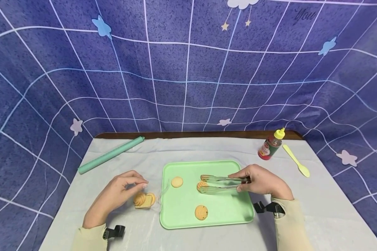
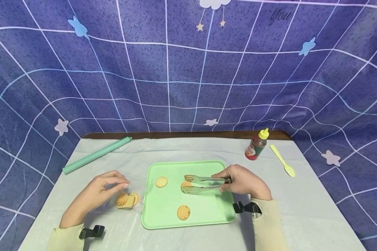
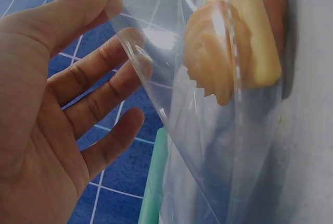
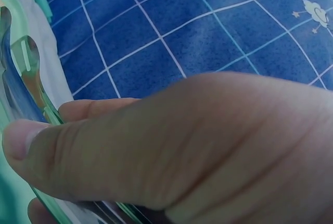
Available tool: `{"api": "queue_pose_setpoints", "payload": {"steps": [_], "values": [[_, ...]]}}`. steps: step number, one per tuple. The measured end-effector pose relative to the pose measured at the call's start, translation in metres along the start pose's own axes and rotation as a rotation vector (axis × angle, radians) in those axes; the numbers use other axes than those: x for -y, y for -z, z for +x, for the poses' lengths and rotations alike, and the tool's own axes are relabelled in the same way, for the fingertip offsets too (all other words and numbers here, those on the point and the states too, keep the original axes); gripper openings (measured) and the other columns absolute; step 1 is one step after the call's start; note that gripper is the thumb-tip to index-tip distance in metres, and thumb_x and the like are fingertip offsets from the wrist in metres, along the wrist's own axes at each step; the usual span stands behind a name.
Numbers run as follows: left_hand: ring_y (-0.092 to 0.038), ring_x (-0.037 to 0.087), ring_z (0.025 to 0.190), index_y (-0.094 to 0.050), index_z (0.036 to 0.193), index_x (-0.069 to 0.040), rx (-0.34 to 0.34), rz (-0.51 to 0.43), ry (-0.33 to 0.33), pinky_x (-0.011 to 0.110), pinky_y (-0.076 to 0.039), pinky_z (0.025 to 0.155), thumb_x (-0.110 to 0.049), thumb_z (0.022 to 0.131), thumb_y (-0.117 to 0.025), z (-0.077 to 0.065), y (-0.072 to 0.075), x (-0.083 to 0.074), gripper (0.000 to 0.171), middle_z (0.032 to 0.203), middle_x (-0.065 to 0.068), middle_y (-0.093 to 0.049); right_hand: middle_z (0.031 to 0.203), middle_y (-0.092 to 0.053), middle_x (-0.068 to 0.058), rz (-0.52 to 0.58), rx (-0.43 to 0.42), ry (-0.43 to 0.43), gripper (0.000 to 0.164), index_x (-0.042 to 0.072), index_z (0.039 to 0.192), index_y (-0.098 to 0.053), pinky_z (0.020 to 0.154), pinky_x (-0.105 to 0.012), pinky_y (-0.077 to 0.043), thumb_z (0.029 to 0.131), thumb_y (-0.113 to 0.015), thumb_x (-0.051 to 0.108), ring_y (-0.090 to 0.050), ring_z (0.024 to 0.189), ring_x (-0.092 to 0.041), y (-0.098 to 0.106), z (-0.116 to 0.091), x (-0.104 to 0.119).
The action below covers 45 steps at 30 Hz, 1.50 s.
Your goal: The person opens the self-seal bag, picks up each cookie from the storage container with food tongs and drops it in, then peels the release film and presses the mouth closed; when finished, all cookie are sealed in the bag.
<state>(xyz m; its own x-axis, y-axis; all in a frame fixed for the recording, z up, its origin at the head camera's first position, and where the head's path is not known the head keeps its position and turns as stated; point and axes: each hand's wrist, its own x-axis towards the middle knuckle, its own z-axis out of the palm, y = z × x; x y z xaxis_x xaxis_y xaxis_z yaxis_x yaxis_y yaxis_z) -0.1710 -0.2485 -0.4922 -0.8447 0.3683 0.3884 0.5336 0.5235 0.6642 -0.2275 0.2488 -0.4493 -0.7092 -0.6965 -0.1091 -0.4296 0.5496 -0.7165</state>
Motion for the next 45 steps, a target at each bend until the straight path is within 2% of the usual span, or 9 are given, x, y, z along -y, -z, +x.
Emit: {"api": "queue_pose_setpoints", "payload": {"steps": [8,15,19,23,27,31,34,39,45], "values": [[-0.065,0.008,0.091,-0.079,0.100,-0.029,0.005,-0.002,0.012,0.024,-0.051,0.079,-0.016,0.093,-0.077,0.0000,0.0003,-0.0010,0.015,0.098,-0.015,-0.067,0.070,-0.061,0.005,0.013,0.000,0.004,0.043,0.010,0.127,-0.072,0.048,-0.020,-0.037,0.085,-0.082,0.005,-0.036,0.051,0.001,-0.0006,0.0008,0.0022],[-0.065,0.009,0.090,-0.080,0.100,-0.028,0.001,-0.011,0.002,0.023,-0.051,0.078,-0.015,0.092,-0.077,0.0000,0.0005,-0.0016,0.016,0.098,-0.014,-0.067,0.091,-0.072,0.000,0.020,-0.002,0.029,0.043,0.008,0.128,-0.072,0.047,-0.020,-0.038,0.086,-0.081,0.005,-0.033,0.048,0.001,-0.0023,0.0031,0.0019],[-0.065,0.009,0.090,-0.080,0.100,-0.028,-0.002,-0.002,-0.002,0.020,-0.049,0.079,-0.015,0.092,-0.078,0.0001,0.0002,-0.0016,0.016,0.097,-0.014,-0.067,0.068,-0.057,0.003,0.012,-0.012,0.026,0.043,0.010,0.129,-0.071,0.046,-0.019,-0.035,0.087,-0.082,0.007,-0.031,0.047,0.001,-0.0028,0.0031,0.0016],[-0.065,0.008,0.089,-0.080,0.099,-0.028,-0.001,0.000,0.005,0.019,-0.049,0.080,-0.015,0.092,-0.078,-0.0002,-0.0001,-0.0012,0.015,0.097,-0.015,-0.067,0.062,-0.046,0.005,0.006,-0.021,0.017,0.045,0.012,0.129,-0.071,0.046,-0.019,-0.035,0.086,-0.083,0.007,-0.032,0.048,0.001,-0.0029,0.0025,0.0022],[-0.065,0.008,0.089,-0.079,0.100,-0.029,0.002,-0.007,0.008,0.020,-0.050,0.079,-0.015,0.092,-0.077,-0.0011,-0.0003,-0.0006,0.016,0.098,-0.015,-0.067,0.068,-0.059,0.004,0.007,-0.014,0.012,0.047,0.010,0.129,-0.071,0.047,-0.020,-0.038,0.084,-0.083,0.006,-0.039,0.051,-0.001,-0.0034,0.0035,0.0020],[-0.065,0.008,0.089,-0.079,0.100,-0.029,0.002,0.001,0.008,0.021,-0.050,0.078,-0.016,0.092,-0.077,-0.0016,-0.0005,-0.0002,0.016,0.098,-0.015,-0.067,0.076,-0.066,0.003,-0.004,0.000,0.012,0.046,0.009,0.129,-0.071,0.048,-0.021,-0.040,0.084,-0.083,0.006,-0.045,0.055,-0.005,-0.0050,0.0056,0.0007],[-0.065,0.008,0.089,-0.079,0.100,-0.029,0.003,0.000,0.009,0.022,-0.050,0.078,-0.015,0.092,-0.077,-0.0018,-0.0006,-0.0002,0.016,0.097,-0.015,-0.067,0.083,-0.070,0.003,-0.011,0.004,0.016,0.044,0.009,0.128,-0.072,0.047,-0.020,-0.038,0.085,-0.082,0.005,-0.040,0.052,-0.003,-0.0063,0.0067,-0.0006],[-0.065,0.008,0.088,-0.079,0.100,-0.029,0.003,-0.010,0.004,0.023,-0.051,0.077,-0.015,0.092,-0.077,-0.0015,0.0000,-0.0010,0.016,0.097,-0.014,-0.067,0.105,-0.074,0.002,0.002,0.001,0.023,0.041,0.010,0.127,-0.073,0.043,-0.019,-0.032,0.087,-0.080,0.003,-0.027,0.045,0.002,-0.0070,0.0067,-0.0009],[-0.065,0.009,0.087,-0.079,0.100,-0.029,0.000,-0.012,-0.005,0.024,-0.051,0.077,-0.014,0.093,-0.077,-0.0003,0.0010,-0.0020,0.016,0.097,-0.014,-0.067,0.098,-0.074,0.002,0.008,-0.008,0.030,0.040,0.010,0.127,-0.072,0.043,-0.018,-0.031,0.088,-0.080,0.004,-0.027,0.045,0.002,-0.0059,0.0057,0.0033]]}}
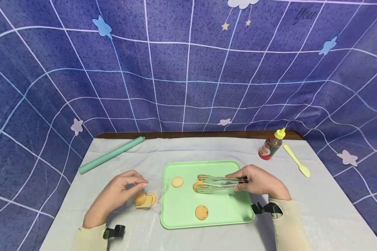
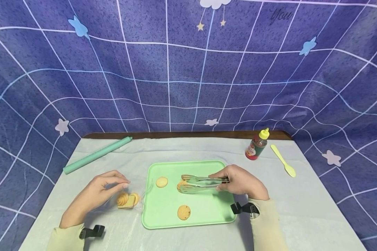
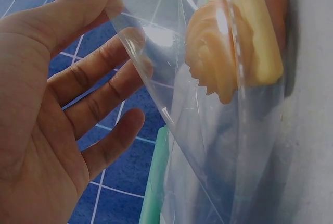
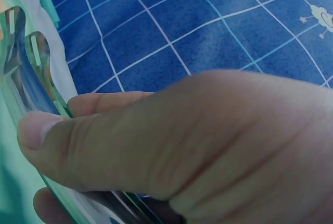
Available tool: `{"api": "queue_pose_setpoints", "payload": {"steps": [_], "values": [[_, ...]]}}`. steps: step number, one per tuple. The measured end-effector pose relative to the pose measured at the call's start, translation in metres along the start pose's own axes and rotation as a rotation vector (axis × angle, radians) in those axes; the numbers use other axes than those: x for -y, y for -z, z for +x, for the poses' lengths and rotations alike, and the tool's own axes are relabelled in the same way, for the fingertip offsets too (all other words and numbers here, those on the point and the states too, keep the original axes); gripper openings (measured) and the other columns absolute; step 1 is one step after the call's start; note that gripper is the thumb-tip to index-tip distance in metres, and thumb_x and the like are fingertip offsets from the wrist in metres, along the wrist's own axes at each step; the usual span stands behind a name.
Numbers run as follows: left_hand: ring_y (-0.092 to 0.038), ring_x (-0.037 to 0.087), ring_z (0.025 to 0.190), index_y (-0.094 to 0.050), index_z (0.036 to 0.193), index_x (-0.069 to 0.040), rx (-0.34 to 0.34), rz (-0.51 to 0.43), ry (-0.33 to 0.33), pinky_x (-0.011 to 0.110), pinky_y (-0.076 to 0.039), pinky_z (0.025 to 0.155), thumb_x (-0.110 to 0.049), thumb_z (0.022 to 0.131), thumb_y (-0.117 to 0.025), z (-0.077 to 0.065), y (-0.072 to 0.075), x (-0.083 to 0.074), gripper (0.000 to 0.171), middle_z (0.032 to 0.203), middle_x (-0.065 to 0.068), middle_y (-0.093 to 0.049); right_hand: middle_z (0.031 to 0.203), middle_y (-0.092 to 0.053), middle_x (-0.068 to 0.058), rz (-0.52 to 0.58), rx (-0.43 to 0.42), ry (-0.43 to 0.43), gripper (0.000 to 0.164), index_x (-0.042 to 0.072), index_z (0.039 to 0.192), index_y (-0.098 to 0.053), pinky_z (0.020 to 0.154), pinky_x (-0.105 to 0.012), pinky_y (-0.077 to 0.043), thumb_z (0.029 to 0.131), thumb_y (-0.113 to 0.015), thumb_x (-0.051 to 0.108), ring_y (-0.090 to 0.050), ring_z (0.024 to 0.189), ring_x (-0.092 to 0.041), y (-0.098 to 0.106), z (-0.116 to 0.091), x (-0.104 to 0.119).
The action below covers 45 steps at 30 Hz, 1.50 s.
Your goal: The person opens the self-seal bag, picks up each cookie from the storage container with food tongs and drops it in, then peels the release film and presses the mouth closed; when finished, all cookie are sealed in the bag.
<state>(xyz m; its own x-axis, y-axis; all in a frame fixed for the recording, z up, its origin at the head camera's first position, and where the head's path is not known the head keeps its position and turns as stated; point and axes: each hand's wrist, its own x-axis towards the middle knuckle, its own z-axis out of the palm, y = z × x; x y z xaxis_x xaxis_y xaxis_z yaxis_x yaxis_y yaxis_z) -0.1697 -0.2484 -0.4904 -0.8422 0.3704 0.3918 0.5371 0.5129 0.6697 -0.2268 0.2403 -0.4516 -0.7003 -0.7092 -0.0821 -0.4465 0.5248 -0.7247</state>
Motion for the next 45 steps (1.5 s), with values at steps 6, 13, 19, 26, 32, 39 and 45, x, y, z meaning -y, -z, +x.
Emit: {"api": "queue_pose_setpoints", "payload": {"steps": [6,13,19,26,32,39,45], "values": [[-0.065,0.009,0.088,-0.079,0.100,-0.028,0.001,-0.007,-0.001,0.022,-0.050,0.078,-0.014,0.093,-0.077,0.001,0.000,-0.001,0.016,0.097,-0.014,-0.067,0.098,-0.073,-0.001,0.015,-0.005,0.008,0.039,0.007,0.126,-0.072,0.043,-0.018,-0.030,0.088,-0.079,0.003,-0.028,0.046,0.001,0.001,-0.001,0.004],[-0.065,0.009,0.089,-0.079,0.100,-0.029,0.006,-0.014,0.004,0.026,-0.051,0.078,-0.014,0.093,-0.077,0.000,0.001,-0.002,0.016,0.097,-0.014,-0.067,0.101,-0.074,0.003,0.025,-0.017,0.016,0.036,0.010,0.125,-0.074,0.044,-0.019,-0.032,0.089,-0.078,0.005,-0.030,0.048,0.001,0.001,-0.001,0.003],[-0.065,0.009,0.089,-0.079,0.101,-0.029,0.010,-0.014,0.010,0.023,-0.051,0.077,-0.015,0.093,-0.076,-0.001,0.001,-0.002,0.016,0.098,-0.014,-0.067,0.103,-0.074,0.003,0.023,-0.016,0.008,0.037,0.012,0.125,-0.074,0.046,-0.019,-0.034,0.089,-0.080,0.008,-0.032,0.050,0.000,0.001,0.000,0.002],[-0.065,0.009,0.089,-0.079,0.101,-0.029,0.011,-0.013,0.011,0.022,-0.050,0.077,-0.014,0.093,-0.076,-0.001,0.001,-0.002,0.016,0.098,-0.014,-0.067,0.083,-0.067,0.001,0.018,-0.011,0.019,0.044,0.011,0.127,-0.072,0.046,-0.019,-0.034,0.085,-0.083,0.005,-0.033,0.049,0.000,-0.002,0.002,0.002],[-0.065,0.010,0.090,-0.079,0.100,-0.028,0.006,-0.018,0.001,0.024,-0.051,0.078,-0.013,0.093,-0.076,0.000,0.001,-0.003,0.017,0.098,-0.013,-0.067,0.075,-0.063,0.004,-0.007,-0.008,0.024,0.044,0.009,0.127,-0.073,0.047,-0.019,-0.035,0.085,-0.082,0.001,-0.033,0.049,0.001,-0.008,0.007,-0.002],[-0.065,0.009,0.089,-0.079,0.100,-0.029,0.008,-0.010,0.004,0.024,-0.051,0.078,-0.014,0.093,-0.077,0.000,0.001,-0.002,0.017,0.098,-0.014,-0.067,0.068,-0.058,0.005,-0.029,0.004,0.044,0.041,0.008,0.127,-0.072,0.047,-0.018,-0.034,0.087,-0.080,0.002,-0.031,0.048,0.001,-0.010,0.009,-0.001],[-0.065,0.009,0.089,-0.079,0.099,-0.028,0.002,0.003,-0.002,0.021,-0.050,0.079,-0.014,0.093,-0.077,0.001,0.001,-0.002,0.016,0.097,-0.014,-0.067,0.064,-0.053,0.006,-0.019,0.003,0.045,0.041,0.008,0.127,-0.072,0.046,-0.018,-0.033,0.087,-0.080,0.001,-0.030,0.047,0.002,-0.009,0.009,0.000]]}}
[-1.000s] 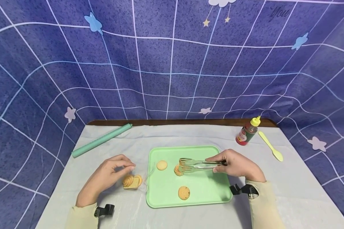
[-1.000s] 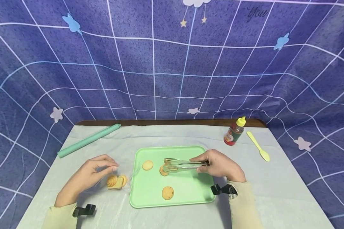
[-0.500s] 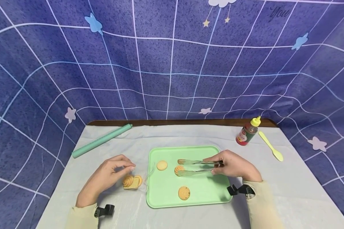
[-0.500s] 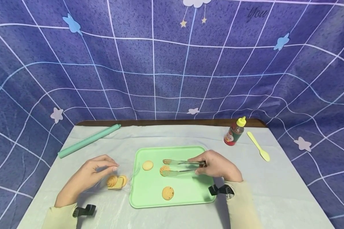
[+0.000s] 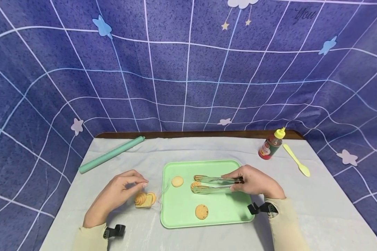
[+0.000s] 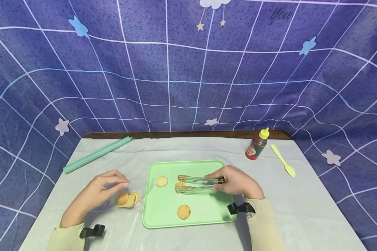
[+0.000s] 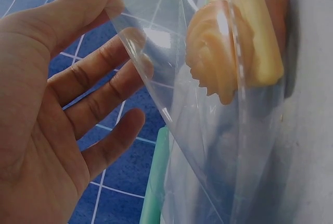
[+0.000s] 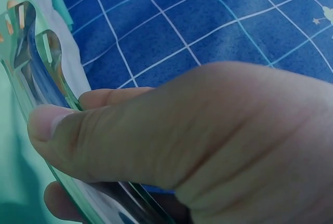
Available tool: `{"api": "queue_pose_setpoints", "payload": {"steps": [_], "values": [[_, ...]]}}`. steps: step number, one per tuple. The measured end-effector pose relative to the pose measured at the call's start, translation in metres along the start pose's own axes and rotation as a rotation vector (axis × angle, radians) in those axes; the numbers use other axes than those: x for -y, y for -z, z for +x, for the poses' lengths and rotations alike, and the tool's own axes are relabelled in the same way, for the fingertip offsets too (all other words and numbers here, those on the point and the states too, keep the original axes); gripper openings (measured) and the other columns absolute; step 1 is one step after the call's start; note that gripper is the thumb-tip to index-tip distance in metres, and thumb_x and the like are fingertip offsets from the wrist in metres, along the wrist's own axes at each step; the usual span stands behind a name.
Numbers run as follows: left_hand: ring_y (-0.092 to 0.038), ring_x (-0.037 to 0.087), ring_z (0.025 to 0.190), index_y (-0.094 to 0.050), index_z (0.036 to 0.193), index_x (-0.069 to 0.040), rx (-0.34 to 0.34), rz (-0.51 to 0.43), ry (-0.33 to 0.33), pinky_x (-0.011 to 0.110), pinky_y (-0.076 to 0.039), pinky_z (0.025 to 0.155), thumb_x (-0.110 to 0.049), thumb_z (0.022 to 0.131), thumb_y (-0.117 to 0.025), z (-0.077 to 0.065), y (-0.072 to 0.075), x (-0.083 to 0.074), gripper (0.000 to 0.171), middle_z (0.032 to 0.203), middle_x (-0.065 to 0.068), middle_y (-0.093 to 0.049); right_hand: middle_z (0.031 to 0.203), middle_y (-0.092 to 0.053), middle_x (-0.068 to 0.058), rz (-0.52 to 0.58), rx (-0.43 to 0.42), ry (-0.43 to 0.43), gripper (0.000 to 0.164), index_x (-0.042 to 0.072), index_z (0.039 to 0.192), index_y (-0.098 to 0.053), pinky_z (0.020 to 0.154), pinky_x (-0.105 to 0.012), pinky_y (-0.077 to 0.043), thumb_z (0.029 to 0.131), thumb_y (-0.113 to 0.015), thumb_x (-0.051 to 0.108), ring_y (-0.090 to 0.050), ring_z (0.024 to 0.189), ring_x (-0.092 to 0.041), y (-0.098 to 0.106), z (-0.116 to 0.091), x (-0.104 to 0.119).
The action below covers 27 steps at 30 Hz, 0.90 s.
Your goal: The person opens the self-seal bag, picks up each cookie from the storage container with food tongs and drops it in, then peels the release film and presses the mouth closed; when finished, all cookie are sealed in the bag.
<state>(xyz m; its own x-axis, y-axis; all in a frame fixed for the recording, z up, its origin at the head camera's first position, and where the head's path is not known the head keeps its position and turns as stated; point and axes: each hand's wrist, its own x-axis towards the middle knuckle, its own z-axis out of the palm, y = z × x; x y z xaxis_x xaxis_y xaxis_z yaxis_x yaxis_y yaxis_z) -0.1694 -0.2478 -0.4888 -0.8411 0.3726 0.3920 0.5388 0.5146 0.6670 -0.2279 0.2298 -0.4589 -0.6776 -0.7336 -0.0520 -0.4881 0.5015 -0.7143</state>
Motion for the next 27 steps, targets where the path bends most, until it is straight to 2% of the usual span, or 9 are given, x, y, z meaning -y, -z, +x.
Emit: {"api": "queue_pose_setpoints", "payload": {"steps": [6,10,14,19,25,27], "values": [[-0.065,0.010,0.091,-0.079,0.100,-0.030,0.009,-0.016,0.013,0.024,-0.051,0.080,-0.015,0.094,-0.076,-0.001,0.000,-0.001,0.016,0.098,-0.014,-0.067,0.065,-0.052,0.005,0.014,-0.014,0.012,0.042,0.010,0.127,-0.072,0.046,-0.019,-0.033,0.087,-0.080,0.002,-0.031,0.047,0.002,-0.002,0.001,0.000],[-0.065,0.010,0.092,-0.079,0.100,-0.030,0.011,-0.019,0.019,0.027,-0.052,0.080,-0.016,0.094,-0.076,-0.001,0.000,-0.001,0.016,0.098,-0.015,-0.067,0.064,-0.050,0.006,0.010,-0.025,0.055,0.043,0.012,0.128,-0.072,0.045,-0.019,-0.034,0.086,-0.081,0.004,-0.032,0.048,0.002,-0.008,0.006,0.000],[-0.065,0.010,0.093,-0.079,0.100,-0.030,0.010,-0.026,0.013,0.029,-0.053,0.080,-0.015,0.094,-0.076,-0.001,0.001,0.000,0.016,0.099,-0.014,-0.067,0.067,-0.055,0.007,0.009,-0.032,0.099,0.043,0.014,0.129,-0.072,0.046,-0.019,-0.036,0.087,-0.081,0.006,-0.033,0.048,0.000,-0.017,0.014,0.004],[-0.065,0.010,0.093,-0.079,0.100,-0.030,0.009,-0.026,0.010,0.032,-0.053,0.079,-0.015,0.093,-0.076,-0.001,0.001,0.000,0.017,0.100,-0.014,-0.068,0.081,-0.067,0.010,-0.004,-0.068,0.159,0.045,0.016,0.129,-0.072,0.046,-0.019,-0.035,0.087,-0.082,0.007,-0.034,0.047,-0.004,-0.032,0.030,0.015],[-0.065,0.010,0.090,-0.079,0.100,-0.029,0.009,-0.021,0.019,0.033,-0.053,0.077,-0.015,0.093,-0.076,-0.001,0.001,0.001,0.016,0.097,-0.014,-0.067,0.097,-0.073,0.009,-0.026,-0.116,0.218,0.046,0.018,0.130,-0.071,0.047,-0.017,-0.032,0.087,-0.083,0.010,-0.032,0.049,0.001,-0.054,0.049,0.030],[-0.065,0.009,0.089,-0.079,0.100,-0.029,0.009,-0.019,0.017,0.033,-0.053,0.076,-0.014,0.093,-0.076,0.000,0.001,0.001,0.016,0.097,-0.014,-0.067,0.108,-0.074,0.006,-0.026,-0.122,0.230,0.046,0.019,0.131,-0.071,0.047,-0.017,-0.032,0.087,-0.083,0.011,-0.032,0.049,0.002,-0.062,0.054,0.035]]}}
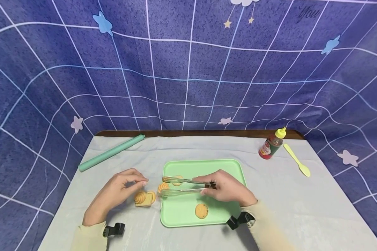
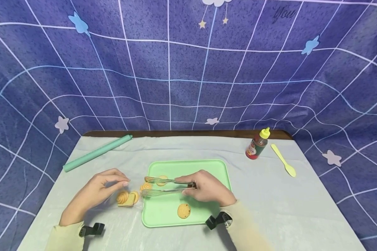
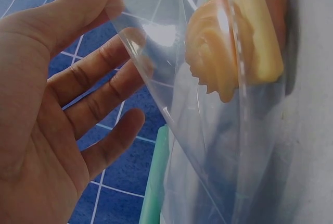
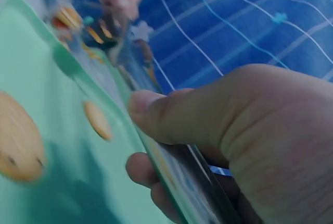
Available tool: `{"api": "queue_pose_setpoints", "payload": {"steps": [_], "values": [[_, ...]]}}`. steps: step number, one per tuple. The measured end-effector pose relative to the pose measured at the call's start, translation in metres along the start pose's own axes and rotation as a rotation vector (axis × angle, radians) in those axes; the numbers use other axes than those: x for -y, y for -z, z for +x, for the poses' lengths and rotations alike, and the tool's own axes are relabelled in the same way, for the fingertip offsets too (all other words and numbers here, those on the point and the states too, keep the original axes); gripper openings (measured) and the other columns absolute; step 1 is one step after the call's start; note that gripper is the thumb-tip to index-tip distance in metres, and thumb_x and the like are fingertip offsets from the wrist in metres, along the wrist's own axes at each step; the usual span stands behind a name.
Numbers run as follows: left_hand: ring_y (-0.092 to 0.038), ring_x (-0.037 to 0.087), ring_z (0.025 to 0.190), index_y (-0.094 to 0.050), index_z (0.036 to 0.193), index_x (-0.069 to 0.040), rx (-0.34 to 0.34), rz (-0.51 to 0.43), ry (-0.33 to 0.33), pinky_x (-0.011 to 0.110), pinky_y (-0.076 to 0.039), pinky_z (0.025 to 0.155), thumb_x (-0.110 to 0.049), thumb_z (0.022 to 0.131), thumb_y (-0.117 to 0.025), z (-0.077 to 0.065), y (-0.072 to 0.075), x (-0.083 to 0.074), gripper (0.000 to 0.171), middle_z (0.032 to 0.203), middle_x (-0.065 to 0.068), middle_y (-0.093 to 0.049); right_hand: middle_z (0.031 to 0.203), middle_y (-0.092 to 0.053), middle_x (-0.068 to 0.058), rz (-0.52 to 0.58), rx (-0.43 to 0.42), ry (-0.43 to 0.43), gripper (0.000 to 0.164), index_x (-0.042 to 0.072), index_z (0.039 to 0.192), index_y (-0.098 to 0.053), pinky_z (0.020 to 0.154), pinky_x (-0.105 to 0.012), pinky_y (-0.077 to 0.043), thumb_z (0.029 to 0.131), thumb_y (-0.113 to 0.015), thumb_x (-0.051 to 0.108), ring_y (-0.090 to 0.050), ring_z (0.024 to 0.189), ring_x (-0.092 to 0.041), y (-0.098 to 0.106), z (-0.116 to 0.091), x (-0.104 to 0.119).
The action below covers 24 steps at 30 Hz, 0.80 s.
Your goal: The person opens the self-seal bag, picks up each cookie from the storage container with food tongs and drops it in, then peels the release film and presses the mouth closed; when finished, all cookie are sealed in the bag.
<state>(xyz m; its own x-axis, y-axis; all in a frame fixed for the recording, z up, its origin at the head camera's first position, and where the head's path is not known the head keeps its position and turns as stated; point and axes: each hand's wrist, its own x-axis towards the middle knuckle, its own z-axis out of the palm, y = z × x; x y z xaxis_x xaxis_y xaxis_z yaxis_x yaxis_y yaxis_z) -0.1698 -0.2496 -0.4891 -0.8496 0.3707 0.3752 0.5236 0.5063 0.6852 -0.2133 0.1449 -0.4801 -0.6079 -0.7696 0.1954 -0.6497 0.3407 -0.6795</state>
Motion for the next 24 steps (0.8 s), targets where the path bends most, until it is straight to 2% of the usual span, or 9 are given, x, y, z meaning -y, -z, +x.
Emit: {"api": "queue_pose_setpoints", "payload": {"steps": [2,7,13,19,24], "values": [[-0.064,0.009,0.089,-0.079,0.099,-0.029,0.000,0.006,-0.004,0.031,-0.053,0.076,-0.014,0.093,-0.076,0.000,0.000,0.000,0.016,0.097,-0.014,-0.067,0.118,-0.072,0.005,-0.010,-0.005,0.002,0.046,0.019,0.131,-0.070,0.047,-0.017,-0.033,0.088,-0.082,0.012,-0.031,0.049,0.004,-0.007,0.004,0.005],[-0.064,0.009,0.088,-0.079,0.098,-0.029,-0.002,0.011,-0.004,0.027,-0.052,0.076,-0.015,0.093,-0.076,0.000,0.000,0.001,0.016,0.097,-0.015,-0.067,0.123,-0.069,0.009,-0.035,-0.001,-0.012,0.044,0.021,0.133,-0.069,0.046,-0.017,-0.032,0.091,-0.080,0.016,-0.027,0.047,0.007,-0.016,0.009,0.018],[-0.064,0.009,0.088,-0.079,0.098,-0.029,-0.009,0.006,-0.015,0.028,-0.052,0.076,-0.014,0.093,-0.077,0.001,0.001,0.001,0.017,0.096,-0.014,-0.067,0.123,-0.069,0.011,-0.052,-0.004,-0.028,0.043,0.022,0.133,-0.070,0.045,-0.017,-0.031,0.091,-0.079,0.019,-0.029,0.046,0.006,-0.016,0.009,0.027],[-0.064,0.009,0.088,-0.079,0.099,-0.029,-0.012,0.007,-0.018,0.022,-0.050,0.077,-0.014,0.093,-0.077,0.000,0.000,0.001,0.016,0.096,-0.014,-0.067,0.111,-0.074,0.007,-0.055,0.003,-0.036,0.042,0.020,0.133,-0.069,0.043,-0.016,-0.031,0.092,-0.078,0.016,-0.030,0.045,0.008,-0.023,0.011,0.025],[-0.065,0.009,0.090,-0.079,0.098,-0.029,-0.022,0.014,-0.029,0.019,-0.049,0.079,-0.013,0.092,-0.077,0.001,0.000,0.002,0.017,0.097,-0.014,-0.067,0.118,-0.071,0.009,-0.083,-0.012,-0.026,0.043,0.023,0.135,-0.068,0.044,-0.016,-0.031,0.093,-0.077,0.018,-0.030,0.044,0.007,-0.026,0.012,0.026]]}}
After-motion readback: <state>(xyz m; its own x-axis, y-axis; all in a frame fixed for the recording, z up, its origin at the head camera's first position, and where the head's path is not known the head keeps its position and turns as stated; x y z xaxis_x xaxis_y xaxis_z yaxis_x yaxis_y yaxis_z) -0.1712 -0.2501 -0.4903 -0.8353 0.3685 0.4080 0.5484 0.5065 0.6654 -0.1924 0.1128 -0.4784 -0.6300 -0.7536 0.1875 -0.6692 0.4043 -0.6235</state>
